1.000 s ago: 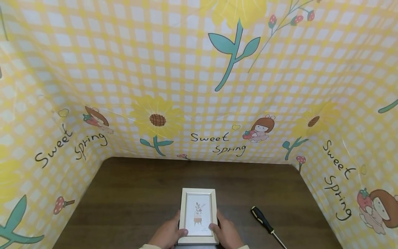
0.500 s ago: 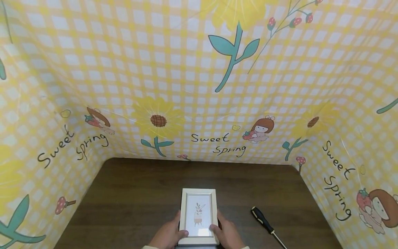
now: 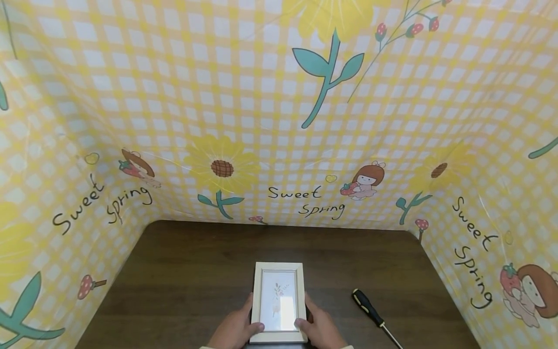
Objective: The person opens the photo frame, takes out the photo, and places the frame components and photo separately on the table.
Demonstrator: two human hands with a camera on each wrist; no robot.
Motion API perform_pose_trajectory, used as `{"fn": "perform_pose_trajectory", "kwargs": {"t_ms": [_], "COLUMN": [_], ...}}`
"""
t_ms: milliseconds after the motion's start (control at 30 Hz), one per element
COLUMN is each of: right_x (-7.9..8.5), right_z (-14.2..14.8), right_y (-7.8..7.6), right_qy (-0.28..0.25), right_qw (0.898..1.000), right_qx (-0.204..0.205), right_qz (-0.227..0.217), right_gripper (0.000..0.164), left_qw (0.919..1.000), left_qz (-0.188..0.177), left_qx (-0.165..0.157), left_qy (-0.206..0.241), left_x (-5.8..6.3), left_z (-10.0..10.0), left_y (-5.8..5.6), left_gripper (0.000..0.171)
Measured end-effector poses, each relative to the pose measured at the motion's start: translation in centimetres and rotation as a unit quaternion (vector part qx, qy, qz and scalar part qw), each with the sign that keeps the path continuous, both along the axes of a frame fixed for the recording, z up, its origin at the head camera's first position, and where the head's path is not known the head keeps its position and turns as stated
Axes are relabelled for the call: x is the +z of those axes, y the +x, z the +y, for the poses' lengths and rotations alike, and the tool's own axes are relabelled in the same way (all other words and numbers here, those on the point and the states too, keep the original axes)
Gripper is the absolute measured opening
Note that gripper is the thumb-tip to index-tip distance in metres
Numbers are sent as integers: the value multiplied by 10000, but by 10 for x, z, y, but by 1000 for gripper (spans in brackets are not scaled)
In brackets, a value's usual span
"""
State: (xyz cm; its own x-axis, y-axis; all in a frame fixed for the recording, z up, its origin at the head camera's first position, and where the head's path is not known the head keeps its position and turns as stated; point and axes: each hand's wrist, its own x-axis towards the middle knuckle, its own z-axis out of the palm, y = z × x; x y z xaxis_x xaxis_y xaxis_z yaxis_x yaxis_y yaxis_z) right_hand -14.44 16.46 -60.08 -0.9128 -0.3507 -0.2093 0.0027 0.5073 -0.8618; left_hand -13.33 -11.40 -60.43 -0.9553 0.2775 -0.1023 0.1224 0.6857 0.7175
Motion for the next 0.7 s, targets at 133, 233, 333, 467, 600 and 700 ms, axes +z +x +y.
{"fn": "perform_pose_trajectory", "kwargs": {"t_ms": [133, 233, 333, 467, 600, 700], "right_x": [0, 0, 1, 1, -1, -3], "right_z": [-1, -1, -1, -3, -5, -7], "right_y": [-1, -1, -1, -1, 0, 1], "right_qy": [40, 77, 154, 368, 564, 603], "right_qw": [9999, 9999, 9998, 9987, 9957, 9940], "right_qx": [-107, -107, -108, -171, -309, -431], "right_qz": [-113, -54, 75, 321, 674, 810], "right_gripper": [81, 80, 80, 80, 79, 77], "left_qw": [10000, 9998, 9997, 9996, 9994, 9992], "left_qz": [-71, -183, -172, -97, 14, 91], "left_qx": [40, 89, 161, 257, 347, 384], "left_qy": [40, 69, 60, 5, -19, 27], "left_x": [1, 2, 3, 4, 4, 4], "left_z": [1, 1, 2, 4, 7, 10], "left_y": [-1, -2, -2, 1, 2, 3], "left_gripper": [90, 90, 90, 89, 88, 87]}}
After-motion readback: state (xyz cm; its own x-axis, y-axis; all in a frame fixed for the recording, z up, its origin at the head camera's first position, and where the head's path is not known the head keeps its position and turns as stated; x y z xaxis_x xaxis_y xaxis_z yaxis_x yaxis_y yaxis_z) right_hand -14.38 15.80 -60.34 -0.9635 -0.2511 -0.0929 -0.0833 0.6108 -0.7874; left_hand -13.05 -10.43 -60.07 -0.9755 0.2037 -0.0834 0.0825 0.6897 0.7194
